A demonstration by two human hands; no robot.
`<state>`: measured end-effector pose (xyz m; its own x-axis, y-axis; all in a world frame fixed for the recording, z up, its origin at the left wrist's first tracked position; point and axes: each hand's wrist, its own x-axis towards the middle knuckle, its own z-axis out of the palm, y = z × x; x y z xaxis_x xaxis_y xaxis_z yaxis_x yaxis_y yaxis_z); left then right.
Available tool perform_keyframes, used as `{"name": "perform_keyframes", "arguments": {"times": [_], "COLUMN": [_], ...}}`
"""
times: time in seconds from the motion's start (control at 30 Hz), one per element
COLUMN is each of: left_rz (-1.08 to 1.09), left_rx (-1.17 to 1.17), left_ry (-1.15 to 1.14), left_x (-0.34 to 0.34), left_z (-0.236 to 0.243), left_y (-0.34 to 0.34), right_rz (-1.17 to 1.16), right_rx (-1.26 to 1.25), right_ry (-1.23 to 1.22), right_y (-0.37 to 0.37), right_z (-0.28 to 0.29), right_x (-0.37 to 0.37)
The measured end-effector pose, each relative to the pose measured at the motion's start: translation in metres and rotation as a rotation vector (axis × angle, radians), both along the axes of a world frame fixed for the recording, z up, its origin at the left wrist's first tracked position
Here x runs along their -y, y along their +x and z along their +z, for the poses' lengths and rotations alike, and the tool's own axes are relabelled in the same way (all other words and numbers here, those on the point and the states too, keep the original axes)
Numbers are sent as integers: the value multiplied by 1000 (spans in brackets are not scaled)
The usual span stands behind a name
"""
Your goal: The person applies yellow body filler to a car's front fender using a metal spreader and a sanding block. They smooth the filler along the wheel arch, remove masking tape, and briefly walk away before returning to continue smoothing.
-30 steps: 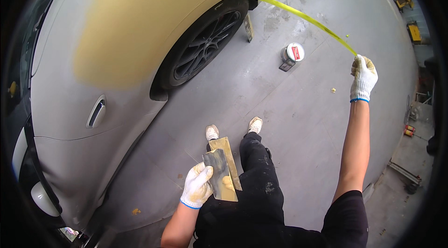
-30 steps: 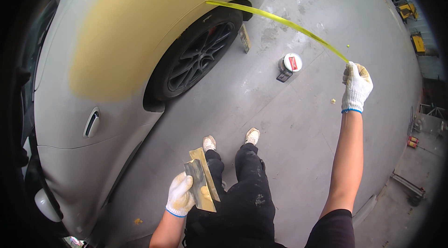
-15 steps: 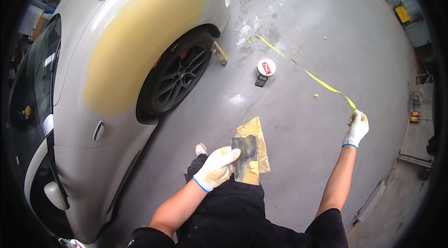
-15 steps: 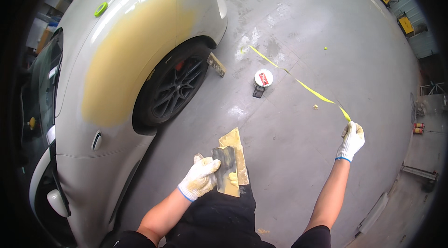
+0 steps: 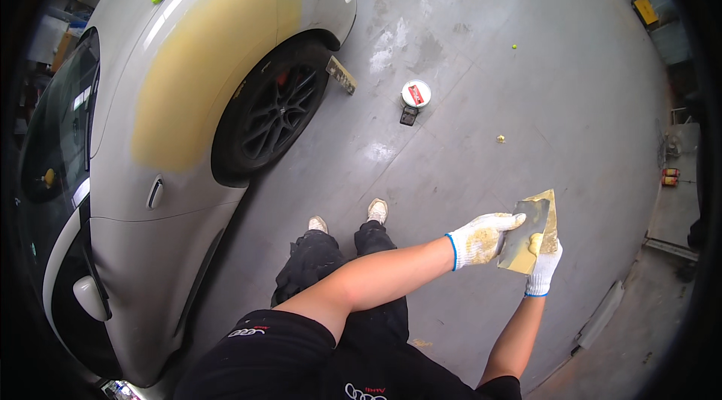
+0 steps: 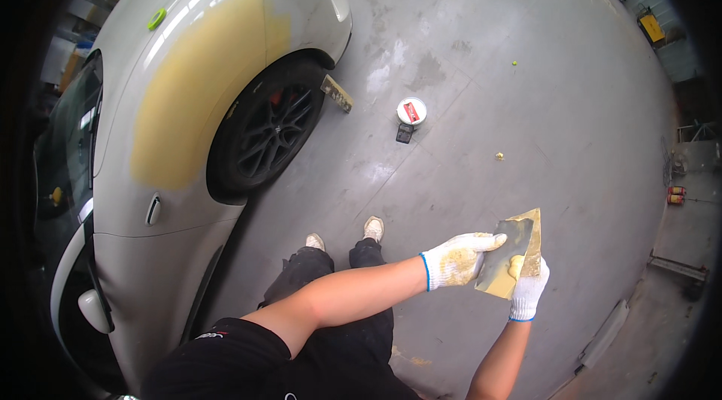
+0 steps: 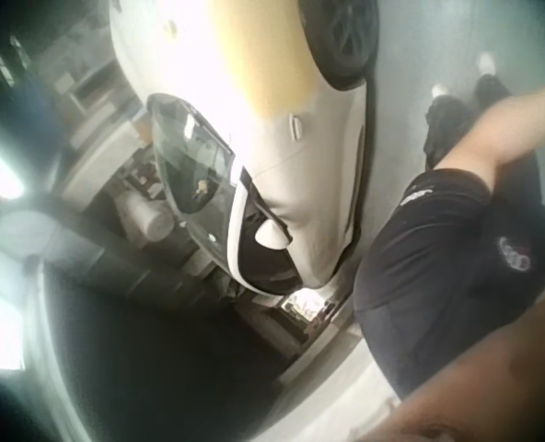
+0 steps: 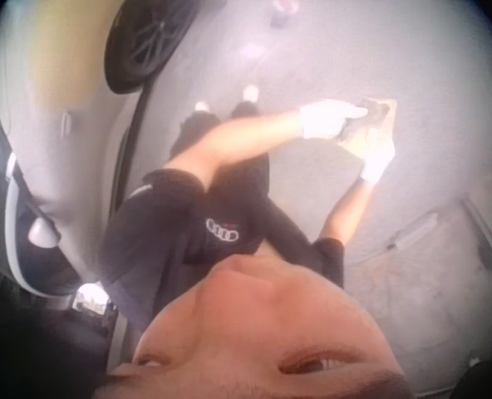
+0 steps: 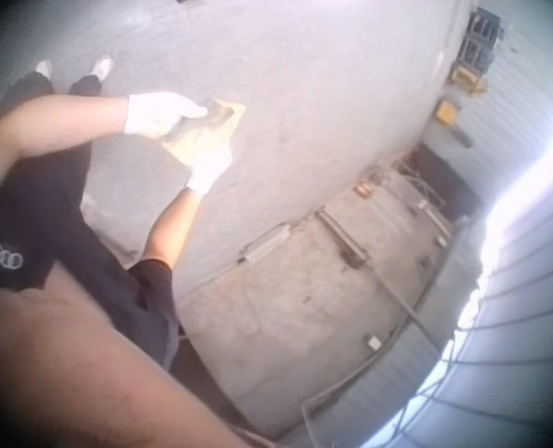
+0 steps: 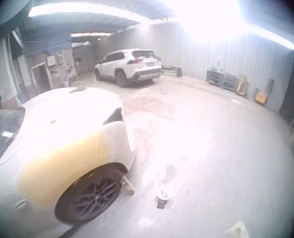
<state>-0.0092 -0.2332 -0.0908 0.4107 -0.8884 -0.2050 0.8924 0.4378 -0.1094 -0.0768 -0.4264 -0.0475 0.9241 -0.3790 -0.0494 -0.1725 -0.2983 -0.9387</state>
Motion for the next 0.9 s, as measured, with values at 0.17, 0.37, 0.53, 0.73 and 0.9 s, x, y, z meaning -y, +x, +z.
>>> {"name": "perform_keyframes", "arguments": {"times": [0.17,0.37,0.53,0.73,0.9], "left_rz": [-26,53,104,134,-73], "left_rx": [-36,-76,83,261,897], "left_ry": [19,160,423,571,963], "left_x": [17,-13,-76,-169,-255], "left_z": [-6,-39,-71,-90,-80], "left_y": [-8,-26,-44,-44,-28], "right_rz": [-26,148,-151,266,510], "right_rx": [-47,-216,-212,-449,-651], "right_ry": [-24,-280,548,356,243], "right_y": [-44,-54,-31,20,66], "right_z": [-21,-32,-42,-60,-63], "right_x": [-4,-22,-71,-153,-215]}}
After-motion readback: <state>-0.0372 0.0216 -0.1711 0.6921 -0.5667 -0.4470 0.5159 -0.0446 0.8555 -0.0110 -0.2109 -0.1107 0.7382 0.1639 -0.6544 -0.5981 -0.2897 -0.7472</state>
